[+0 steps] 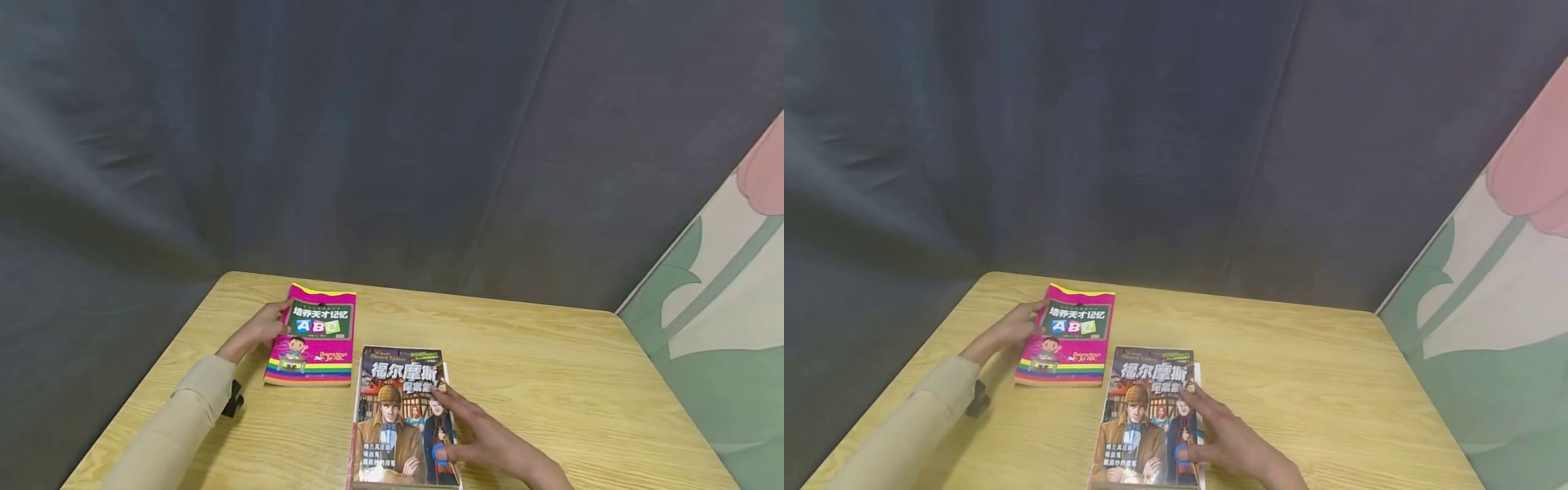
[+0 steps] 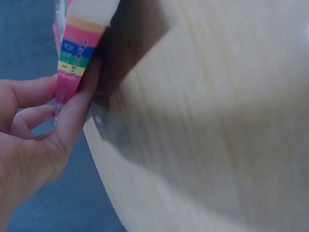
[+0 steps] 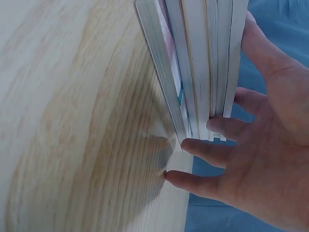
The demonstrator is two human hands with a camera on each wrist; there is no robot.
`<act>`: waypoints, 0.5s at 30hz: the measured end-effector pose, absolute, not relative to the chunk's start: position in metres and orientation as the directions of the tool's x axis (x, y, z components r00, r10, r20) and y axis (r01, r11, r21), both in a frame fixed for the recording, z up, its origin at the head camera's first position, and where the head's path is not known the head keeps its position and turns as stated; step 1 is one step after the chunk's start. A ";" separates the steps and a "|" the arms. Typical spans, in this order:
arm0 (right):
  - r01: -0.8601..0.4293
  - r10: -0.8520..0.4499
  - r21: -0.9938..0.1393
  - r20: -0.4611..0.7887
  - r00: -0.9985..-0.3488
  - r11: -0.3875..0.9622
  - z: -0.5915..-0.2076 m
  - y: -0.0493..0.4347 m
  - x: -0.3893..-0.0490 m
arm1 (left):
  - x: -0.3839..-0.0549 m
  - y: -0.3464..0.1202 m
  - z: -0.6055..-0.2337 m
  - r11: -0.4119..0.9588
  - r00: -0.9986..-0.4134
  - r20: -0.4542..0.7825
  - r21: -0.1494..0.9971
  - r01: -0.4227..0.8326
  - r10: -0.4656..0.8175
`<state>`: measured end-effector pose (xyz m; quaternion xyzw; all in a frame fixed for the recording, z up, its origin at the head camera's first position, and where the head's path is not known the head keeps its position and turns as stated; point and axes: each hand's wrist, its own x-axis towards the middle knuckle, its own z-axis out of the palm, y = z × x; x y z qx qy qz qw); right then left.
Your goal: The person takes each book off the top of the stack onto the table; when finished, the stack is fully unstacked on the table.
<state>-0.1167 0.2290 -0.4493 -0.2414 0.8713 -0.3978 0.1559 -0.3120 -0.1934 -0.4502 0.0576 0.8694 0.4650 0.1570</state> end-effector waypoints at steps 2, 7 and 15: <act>-0.291 -0.539 -0.769 -0.081 -0.838 0.569 -0.448 0.229 -0.115 | -0.318 -0.192 -0.449 0.581 -0.937 -0.223 0.813 -0.027 0.268; -0.280 -0.531 -0.768 -0.090 -0.843 0.575 -0.445 0.230 -0.111 | -0.330 -0.187 -0.438 0.642 -0.917 -0.232 0.766 0.034 0.325; -0.278 -0.536 -0.771 -0.096 -0.839 0.573 -0.445 0.231 -0.106 | -0.345 -0.182 -0.428 0.651 -0.876 -0.358 0.756 -0.070 0.322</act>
